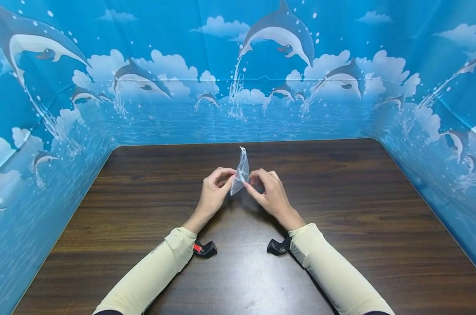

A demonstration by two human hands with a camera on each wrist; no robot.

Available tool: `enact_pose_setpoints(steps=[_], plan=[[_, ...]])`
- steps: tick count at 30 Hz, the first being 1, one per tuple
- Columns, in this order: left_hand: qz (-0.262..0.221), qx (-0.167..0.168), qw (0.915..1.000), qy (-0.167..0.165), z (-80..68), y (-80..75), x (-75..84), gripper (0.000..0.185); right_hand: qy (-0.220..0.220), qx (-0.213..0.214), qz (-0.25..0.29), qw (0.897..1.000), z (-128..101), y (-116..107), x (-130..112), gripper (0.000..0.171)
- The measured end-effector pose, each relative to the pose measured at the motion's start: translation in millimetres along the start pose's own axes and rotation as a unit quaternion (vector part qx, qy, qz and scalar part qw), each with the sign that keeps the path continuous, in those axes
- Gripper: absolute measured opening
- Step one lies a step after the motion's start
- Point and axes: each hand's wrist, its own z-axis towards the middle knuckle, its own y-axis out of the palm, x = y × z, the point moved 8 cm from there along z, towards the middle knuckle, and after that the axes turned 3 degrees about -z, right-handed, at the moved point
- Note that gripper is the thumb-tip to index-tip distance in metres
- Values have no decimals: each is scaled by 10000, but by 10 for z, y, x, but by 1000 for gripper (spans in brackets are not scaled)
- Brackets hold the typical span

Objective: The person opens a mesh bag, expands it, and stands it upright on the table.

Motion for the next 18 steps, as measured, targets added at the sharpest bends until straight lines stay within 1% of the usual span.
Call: enact_pose_setpoints(steps=[2,5,7,9,12,14,16,18], plan=[[-126,-124,9998,-50,-2,26,-14,15,124,-212,-55,9997,-14,33,22,15],[-313,-457,9983,-192,-24,94,-60,17,314,-486,-36,9983,-45,75,53,14],[-403,-669,9965,-302,-47,141,-90,18,414,-559,91,9975,-67,88,72,14],[-413,-773,9954,-379,-65,168,-110,18,461,-593,229,9969,-81,95,80,12],[-417,-812,9943,-543,-76,185,-136,18,368,-570,441,9967,-87,98,70,6],[-418,-773,9940,-645,-71,182,-151,18,278,-562,514,9967,-80,100,56,5],[-483,-718,9933,-769,-64,177,-169,18,253,-570,595,9963,-73,106,54,7],[-505,-643,9932,-824,-55,161,-176,17,342,-626,683,9951,-66,119,67,11]])
